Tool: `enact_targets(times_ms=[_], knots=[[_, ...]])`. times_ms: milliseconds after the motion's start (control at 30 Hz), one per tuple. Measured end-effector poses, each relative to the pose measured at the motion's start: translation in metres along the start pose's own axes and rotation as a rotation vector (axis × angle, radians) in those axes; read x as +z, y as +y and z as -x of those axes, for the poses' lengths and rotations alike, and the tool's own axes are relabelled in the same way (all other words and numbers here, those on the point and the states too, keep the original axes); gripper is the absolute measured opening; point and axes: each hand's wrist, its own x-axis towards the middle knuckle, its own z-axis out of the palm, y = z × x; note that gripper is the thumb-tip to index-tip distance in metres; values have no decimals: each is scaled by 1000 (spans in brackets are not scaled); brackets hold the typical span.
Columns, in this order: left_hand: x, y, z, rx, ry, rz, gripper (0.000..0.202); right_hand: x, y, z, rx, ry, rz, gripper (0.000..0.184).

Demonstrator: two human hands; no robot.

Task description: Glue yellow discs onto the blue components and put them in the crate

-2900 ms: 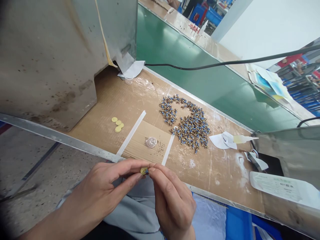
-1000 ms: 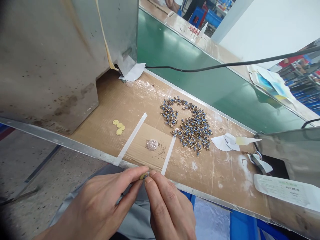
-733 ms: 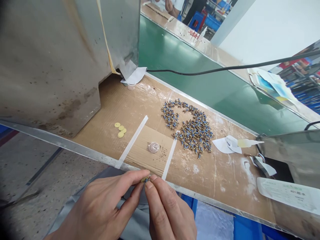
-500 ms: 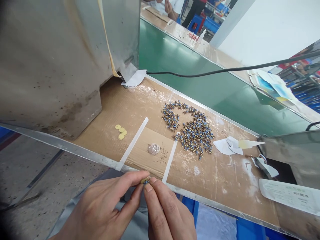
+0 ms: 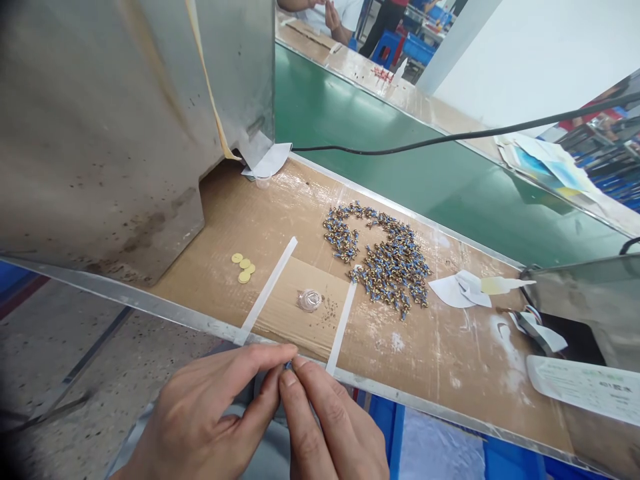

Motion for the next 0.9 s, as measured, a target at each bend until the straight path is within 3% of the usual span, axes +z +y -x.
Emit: enact_targets(times_ms=[167,367,567,900], knots=[[-2,-3,-4,-11,-27,7,29,5,-7,-7,47,35,-34,48],[-9,-8,-5,-182,-106,101,26,-5,-11,-12,295,-25,-218,39],[-17,-11,-4,-359,-302,248,22,-11,-2,-28,606,-117,-543,25],[-16,-10,-7,-437,-373,279,19,-6,-4,-35,882,-93,-869,13]])
